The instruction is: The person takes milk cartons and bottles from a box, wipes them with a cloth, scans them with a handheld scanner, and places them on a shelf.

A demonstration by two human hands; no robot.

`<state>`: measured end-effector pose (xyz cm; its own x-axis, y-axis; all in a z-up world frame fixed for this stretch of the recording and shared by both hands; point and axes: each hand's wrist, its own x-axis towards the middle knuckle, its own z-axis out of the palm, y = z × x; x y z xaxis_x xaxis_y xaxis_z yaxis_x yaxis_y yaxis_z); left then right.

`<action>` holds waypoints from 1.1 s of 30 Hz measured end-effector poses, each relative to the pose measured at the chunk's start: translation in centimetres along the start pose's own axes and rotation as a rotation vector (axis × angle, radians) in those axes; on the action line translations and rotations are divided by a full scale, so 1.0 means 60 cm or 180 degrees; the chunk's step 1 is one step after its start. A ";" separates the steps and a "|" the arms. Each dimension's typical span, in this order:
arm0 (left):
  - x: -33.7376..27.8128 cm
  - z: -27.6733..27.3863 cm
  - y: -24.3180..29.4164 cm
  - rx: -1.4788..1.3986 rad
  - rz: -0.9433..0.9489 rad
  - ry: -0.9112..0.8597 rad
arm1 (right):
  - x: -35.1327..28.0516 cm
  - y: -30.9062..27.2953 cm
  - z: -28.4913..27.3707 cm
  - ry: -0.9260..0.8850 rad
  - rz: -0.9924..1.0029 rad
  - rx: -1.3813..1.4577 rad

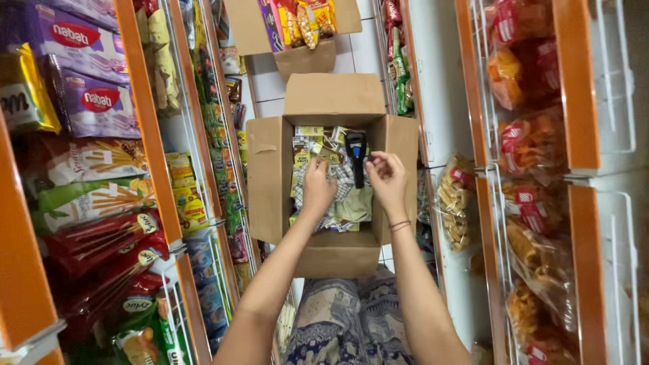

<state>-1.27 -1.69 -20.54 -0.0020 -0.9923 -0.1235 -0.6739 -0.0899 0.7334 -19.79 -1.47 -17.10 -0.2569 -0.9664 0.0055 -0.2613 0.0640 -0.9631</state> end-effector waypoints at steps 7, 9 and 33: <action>0.122 0.155 -0.239 0.2103 -0.0117 -0.0546 | 0.016 0.103 0.143 -0.0378 0.0059 -0.0620; 0.139 0.183 -0.276 0.2278 -0.0166 -0.0743 | 0.023 0.123 0.168 -0.0464 0.0086 -0.0613; 0.131 -0.003 -0.059 -0.0600 -0.0809 0.0230 | 0.043 0.204 0.192 -0.0253 0.1811 0.0403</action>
<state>1.21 -9.16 -23.98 0.2057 -0.9389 -0.2758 -0.4973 -0.3431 0.7969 -12.93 -6.06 -32.00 -0.2523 -0.8049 -0.5371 0.0117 0.5525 -0.8334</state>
